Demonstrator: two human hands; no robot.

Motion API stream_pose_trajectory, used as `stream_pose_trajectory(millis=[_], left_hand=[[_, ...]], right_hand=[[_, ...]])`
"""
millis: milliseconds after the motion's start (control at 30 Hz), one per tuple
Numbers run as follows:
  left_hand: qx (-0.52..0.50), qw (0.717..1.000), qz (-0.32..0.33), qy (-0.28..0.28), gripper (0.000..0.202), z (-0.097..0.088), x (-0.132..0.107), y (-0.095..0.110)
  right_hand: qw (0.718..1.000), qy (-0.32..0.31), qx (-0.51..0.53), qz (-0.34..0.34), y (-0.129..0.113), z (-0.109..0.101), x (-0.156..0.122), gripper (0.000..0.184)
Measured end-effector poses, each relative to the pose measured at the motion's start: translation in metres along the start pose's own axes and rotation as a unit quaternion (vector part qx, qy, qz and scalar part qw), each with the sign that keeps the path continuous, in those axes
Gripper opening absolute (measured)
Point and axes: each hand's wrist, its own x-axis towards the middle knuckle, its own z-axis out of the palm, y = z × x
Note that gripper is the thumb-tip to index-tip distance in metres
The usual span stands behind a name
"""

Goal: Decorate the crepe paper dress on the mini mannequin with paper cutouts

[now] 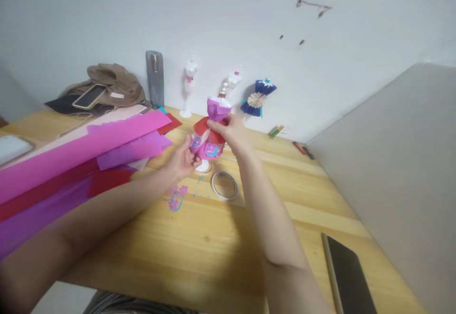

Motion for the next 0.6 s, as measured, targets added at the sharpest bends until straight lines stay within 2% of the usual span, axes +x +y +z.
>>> stream_pose_trajectory(millis=[167,300,500,600], left_hand=[[0.071,0.996,0.023,-0.045,0.039,-0.006,-0.008,-0.007],[0.118,0.989,0.037,-0.082,0.033,-0.006,-0.012,-0.013],[0.080,0.995,0.026,-0.053,0.022,-0.004,-0.010,-0.010],[0.088,0.993,0.036,-0.075,0.026,-0.003,-0.014,-0.009]], right_hand=[[0.998,0.047,-0.034,0.006,-0.002,0.007,-0.002,0.037],[0.998,0.059,-0.027,-0.011,0.001,0.010,-0.003,0.032],[0.997,0.058,-0.027,-0.043,0.010,0.009,-0.003,0.033],[0.996,0.057,-0.039,-0.053,0.013,0.010,-0.004,0.038]])
